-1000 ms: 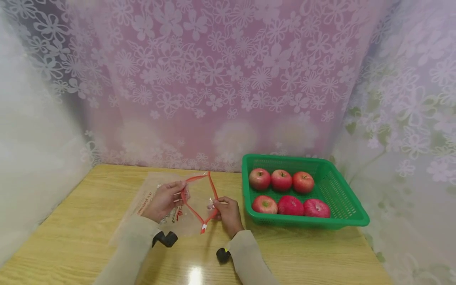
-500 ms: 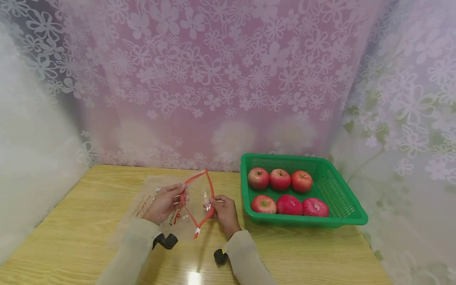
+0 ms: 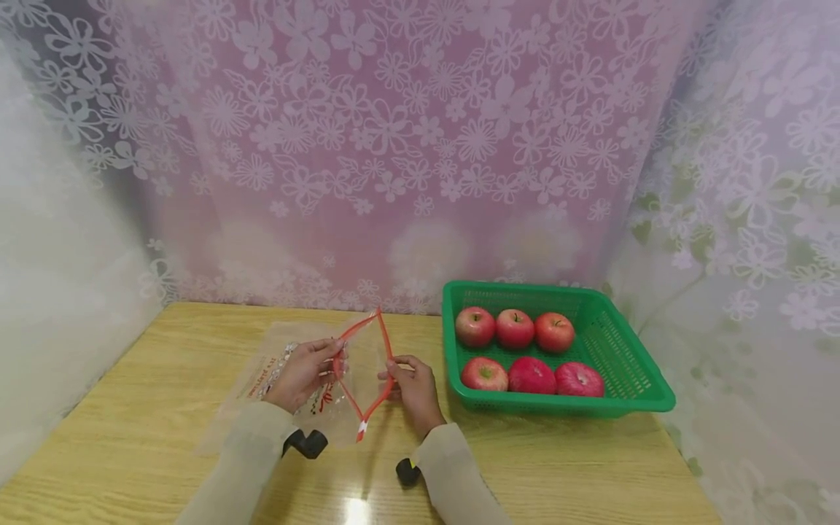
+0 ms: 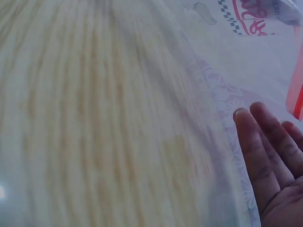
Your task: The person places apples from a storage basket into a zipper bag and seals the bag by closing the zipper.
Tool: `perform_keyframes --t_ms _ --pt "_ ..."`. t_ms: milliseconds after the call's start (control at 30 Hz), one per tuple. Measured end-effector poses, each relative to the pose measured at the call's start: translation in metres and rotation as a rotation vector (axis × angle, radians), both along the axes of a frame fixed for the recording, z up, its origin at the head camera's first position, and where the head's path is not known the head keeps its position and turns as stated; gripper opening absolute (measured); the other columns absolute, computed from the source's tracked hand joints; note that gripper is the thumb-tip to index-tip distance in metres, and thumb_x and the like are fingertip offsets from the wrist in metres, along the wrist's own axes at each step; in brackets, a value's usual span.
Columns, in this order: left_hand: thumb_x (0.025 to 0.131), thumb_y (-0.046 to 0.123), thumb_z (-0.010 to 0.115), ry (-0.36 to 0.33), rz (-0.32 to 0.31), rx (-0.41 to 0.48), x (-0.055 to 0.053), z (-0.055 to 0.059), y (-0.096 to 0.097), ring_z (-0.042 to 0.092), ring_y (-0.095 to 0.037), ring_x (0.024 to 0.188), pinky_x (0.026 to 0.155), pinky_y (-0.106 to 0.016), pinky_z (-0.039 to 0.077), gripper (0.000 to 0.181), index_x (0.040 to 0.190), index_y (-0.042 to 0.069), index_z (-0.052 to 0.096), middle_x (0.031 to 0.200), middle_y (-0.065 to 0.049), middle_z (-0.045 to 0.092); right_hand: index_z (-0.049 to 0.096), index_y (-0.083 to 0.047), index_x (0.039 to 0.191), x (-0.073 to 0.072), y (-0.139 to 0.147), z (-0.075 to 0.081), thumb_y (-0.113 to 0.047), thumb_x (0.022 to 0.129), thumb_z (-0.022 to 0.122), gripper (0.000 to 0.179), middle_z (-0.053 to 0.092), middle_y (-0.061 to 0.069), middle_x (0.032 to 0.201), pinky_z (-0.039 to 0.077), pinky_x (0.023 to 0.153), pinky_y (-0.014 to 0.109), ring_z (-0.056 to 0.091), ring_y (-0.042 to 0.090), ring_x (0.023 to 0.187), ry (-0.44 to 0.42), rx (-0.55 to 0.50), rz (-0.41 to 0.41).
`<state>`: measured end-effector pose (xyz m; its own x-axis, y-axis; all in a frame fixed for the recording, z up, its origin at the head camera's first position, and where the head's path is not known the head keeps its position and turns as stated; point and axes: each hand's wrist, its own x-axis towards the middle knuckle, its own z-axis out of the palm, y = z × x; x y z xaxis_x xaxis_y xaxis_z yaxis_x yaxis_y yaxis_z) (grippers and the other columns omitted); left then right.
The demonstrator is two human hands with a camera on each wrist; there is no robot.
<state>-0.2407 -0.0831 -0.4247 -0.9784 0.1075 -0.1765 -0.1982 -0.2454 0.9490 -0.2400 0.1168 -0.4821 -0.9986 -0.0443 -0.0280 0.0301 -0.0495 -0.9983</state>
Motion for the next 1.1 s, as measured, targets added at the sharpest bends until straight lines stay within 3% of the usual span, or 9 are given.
perform_keyframes --t_ms 100,233,467,633,800,967,1100 --pt "0.099 0.015 0.056 -0.005 0.007 -0.008 0.000 0.000 0.000 0.065 -0.012 0.065 0.059 -0.022 0.054 0.031 0.115 -0.011 0.059 0.079 -0.002 0.066 0.057 0.005 0.121 0.001 0.001 0.002 -0.025 0.096 0.062 0.039 0.070 0.023 0.102 0.058 0.069 0.033 0.071 0.025 0.082 0.002 0.002 -0.017" --pt "0.099 0.014 0.056 0.000 0.002 0.012 0.001 0.000 0.000 0.064 -0.010 0.062 0.058 -0.021 0.054 0.026 0.110 -0.009 0.061 0.078 -0.002 0.065 0.054 0.006 0.127 0.006 0.002 0.008 -0.021 0.097 0.061 0.041 0.065 0.026 0.113 0.055 0.083 0.040 0.067 0.029 0.097 0.078 0.041 -0.016" --pt "0.100 0.012 0.053 0.007 -0.010 0.027 0.002 -0.001 -0.001 0.065 -0.009 0.063 0.059 -0.021 0.055 0.028 0.116 -0.012 0.057 0.078 -0.002 0.065 0.045 0.002 0.139 0.017 0.006 0.021 -0.022 0.097 0.060 0.051 0.047 0.024 0.140 0.034 0.109 0.051 0.042 0.035 0.133 0.219 0.169 0.026" --pt "0.100 0.011 0.053 0.011 -0.001 0.022 0.002 0.000 -0.001 0.065 -0.009 0.063 0.058 -0.021 0.054 0.025 0.114 -0.010 0.059 0.078 -0.002 0.066 0.043 -0.002 0.141 0.027 0.010 0.033 -0.020 0.097 0.060 0.051 0.042 0.019 0.146 0.026 0.113 0.051 0.034 0.033 0.138 0.287 0.214 0.056" --pt "0.100 0.011 0.053 0.009 -0.009 0.015 0.001 0.000 0.000 0.065 -0.009 0.063 0.057 -0.020 0.054 0.030 0.118 -0.013 0.056 0.078 -0.001 0.065 0.041 0.000 0.143 0.040 0.018 0.052 -0.015 0.098 0.058 0.050 0.040 0.018 0.147 0.027 0.112 0.051 0.034 0.034 0.138 0.357 0.222 0.091" --pt "0.101 0.012 0.052 0.010 -0.022 0.007 0.001 -0.002 0.000 0.066 -0.009 0.065 0.060 -0.021 0.055 0.031 0.121 -0.012 0.056 0.082 -0.003 0.066 0.040 0.005 0.141 0.050 0.033 0.070 -0.008 0.098 0.054 0.047 0.042 0.022 0.145 0.040 0.106 0.032 0.037 0.037 0.136 0.414 0.196 0.100" --pt "0.101 0.013 0.052 0.006 -0.019 0.005 0.001 -0.002 -0.002 0.066 -0.009 0.065 0.060 -0.021 0.055 0.033 0.123 -0.012 0.055 0.083 -0.003 0.066 0.040 0.004 0.141 0.055 0.048 0.080 -0.008 0.099 0.053 0.045 0.043 0.023 0.144 0.040 0.099 0.017 0.037 0.037 0.135 0.444 0.208 0.081"
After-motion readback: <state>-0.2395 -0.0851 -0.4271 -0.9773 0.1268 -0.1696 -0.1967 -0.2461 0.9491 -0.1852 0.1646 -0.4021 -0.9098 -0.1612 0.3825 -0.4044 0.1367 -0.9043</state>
